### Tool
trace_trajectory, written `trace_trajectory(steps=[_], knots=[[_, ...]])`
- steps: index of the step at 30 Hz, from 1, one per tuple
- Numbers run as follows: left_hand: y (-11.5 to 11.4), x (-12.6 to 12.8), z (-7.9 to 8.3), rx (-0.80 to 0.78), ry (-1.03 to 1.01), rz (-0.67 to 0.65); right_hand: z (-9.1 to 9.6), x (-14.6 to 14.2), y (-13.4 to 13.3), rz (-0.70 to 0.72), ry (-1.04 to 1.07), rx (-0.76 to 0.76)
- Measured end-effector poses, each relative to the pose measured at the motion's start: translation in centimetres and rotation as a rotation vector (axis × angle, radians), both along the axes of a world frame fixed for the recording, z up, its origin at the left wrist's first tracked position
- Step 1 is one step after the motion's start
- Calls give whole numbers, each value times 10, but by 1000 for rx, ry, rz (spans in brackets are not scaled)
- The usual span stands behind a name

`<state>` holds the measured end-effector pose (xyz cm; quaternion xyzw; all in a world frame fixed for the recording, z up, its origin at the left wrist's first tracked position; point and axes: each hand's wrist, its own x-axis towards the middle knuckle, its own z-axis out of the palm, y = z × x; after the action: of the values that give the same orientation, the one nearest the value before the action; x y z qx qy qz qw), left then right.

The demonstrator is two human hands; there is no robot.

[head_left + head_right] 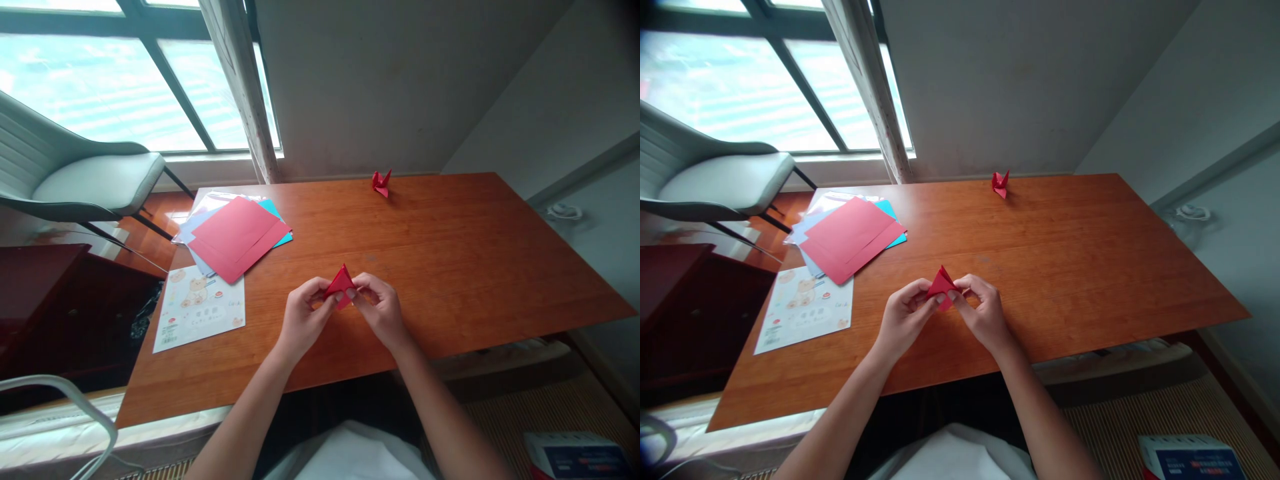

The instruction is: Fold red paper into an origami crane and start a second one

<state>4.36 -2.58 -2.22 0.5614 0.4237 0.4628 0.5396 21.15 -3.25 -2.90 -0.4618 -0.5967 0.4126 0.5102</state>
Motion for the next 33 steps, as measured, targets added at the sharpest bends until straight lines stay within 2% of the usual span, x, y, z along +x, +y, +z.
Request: trace_trajectory(steps=[6, 16, 23, 29, 33], knots=[[0, 2, 0, -94, 12, -46, 1, -2, 6, -8, 13, 39], [-1, 4, 0, -211, 31, -127, 0, -5, 13, -120, 246, -91], [0, 4, 1, -217, 11, -138, 4, -10, 17, -163, 130, -68], [-1, 4, 4, -275, 14, -189, 10, -14, 30, -288, 199, -47], [-3, 3, 4, -247, -38, -169, 17, -15, 35, -288, 172, -13]])
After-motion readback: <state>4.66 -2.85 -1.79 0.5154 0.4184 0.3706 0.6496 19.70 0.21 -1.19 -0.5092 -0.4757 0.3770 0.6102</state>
